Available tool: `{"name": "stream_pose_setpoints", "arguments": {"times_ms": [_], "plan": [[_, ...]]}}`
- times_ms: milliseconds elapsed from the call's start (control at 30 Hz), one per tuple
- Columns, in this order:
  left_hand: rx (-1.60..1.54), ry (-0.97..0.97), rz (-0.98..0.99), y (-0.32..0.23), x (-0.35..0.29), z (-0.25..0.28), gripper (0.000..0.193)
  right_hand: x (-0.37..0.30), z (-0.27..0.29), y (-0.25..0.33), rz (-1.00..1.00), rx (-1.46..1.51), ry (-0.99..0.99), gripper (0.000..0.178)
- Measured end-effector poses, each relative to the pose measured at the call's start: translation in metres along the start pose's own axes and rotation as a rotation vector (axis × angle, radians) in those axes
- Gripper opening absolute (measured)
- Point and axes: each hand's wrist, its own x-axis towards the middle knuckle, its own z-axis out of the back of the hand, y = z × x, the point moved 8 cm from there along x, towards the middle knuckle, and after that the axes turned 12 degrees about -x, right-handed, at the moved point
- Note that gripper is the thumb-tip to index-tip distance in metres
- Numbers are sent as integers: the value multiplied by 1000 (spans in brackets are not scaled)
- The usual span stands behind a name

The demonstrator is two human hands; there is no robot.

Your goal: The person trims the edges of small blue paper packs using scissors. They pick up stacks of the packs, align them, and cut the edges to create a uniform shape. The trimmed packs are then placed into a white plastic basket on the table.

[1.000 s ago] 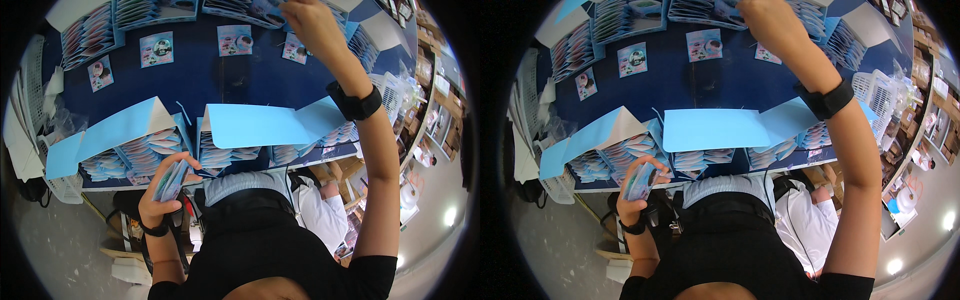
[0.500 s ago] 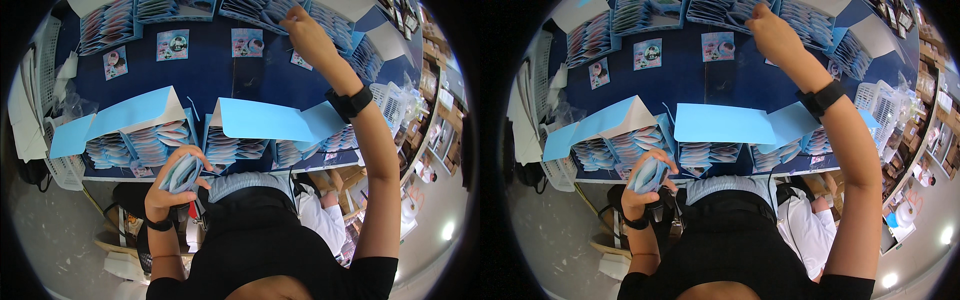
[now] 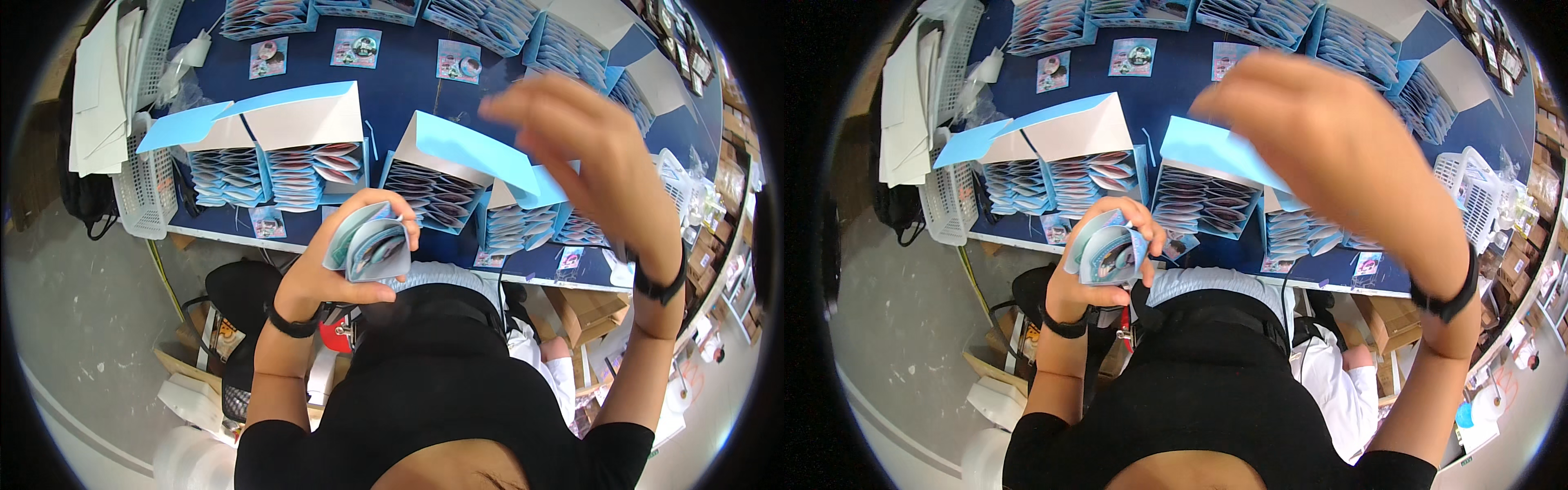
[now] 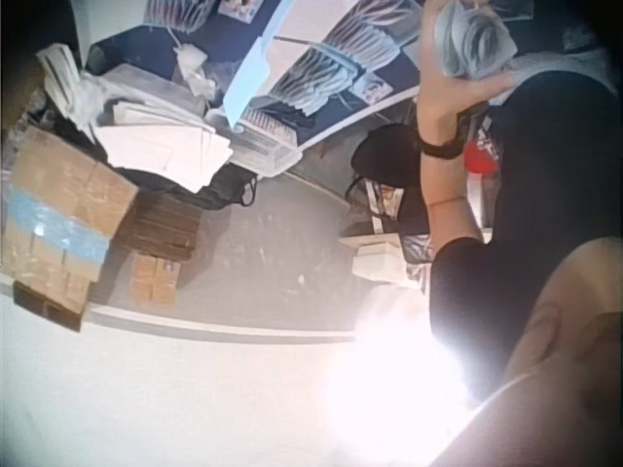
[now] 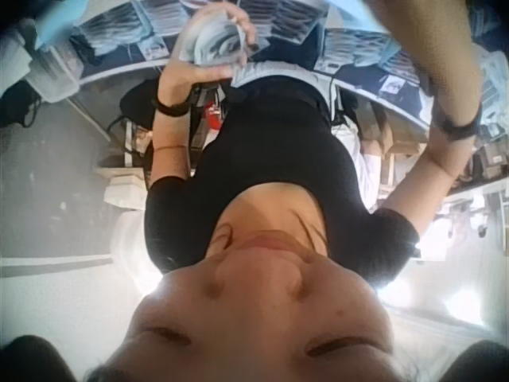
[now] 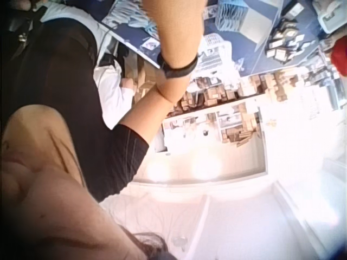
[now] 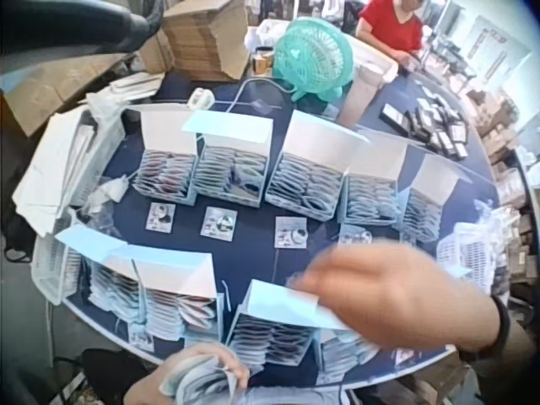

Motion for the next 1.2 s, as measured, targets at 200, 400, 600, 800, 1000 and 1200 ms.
{"name": "stream_pose_setpoints", "arguments": {"times_ms": [200, 400, 600, 800, 1000, 1200], "plan": [[364, 154, -76, -3, -8, -34, 70, -29, 3, 101, 280, 265, 73, 23], [632, 173, -2, 11, -16, -50, 70, -51, -29, 121, 304, 183, 159, 11], [539, 253, 44, 24, -25, -56, 76, -64, -31, 122, 282, 315, 214, 17], [180, 190, 227, 41, -41, -51, 75, -70, -13, 105, 183, 670, 13, 27], [51, 225, 352, 51, -43, -60, 75, -81, -17, 103, 119, 746, -15, 15], [594, 454, 196, 84, -20, -101, 66, -131, -11, 96, 74, 545, 41, 16]]}}
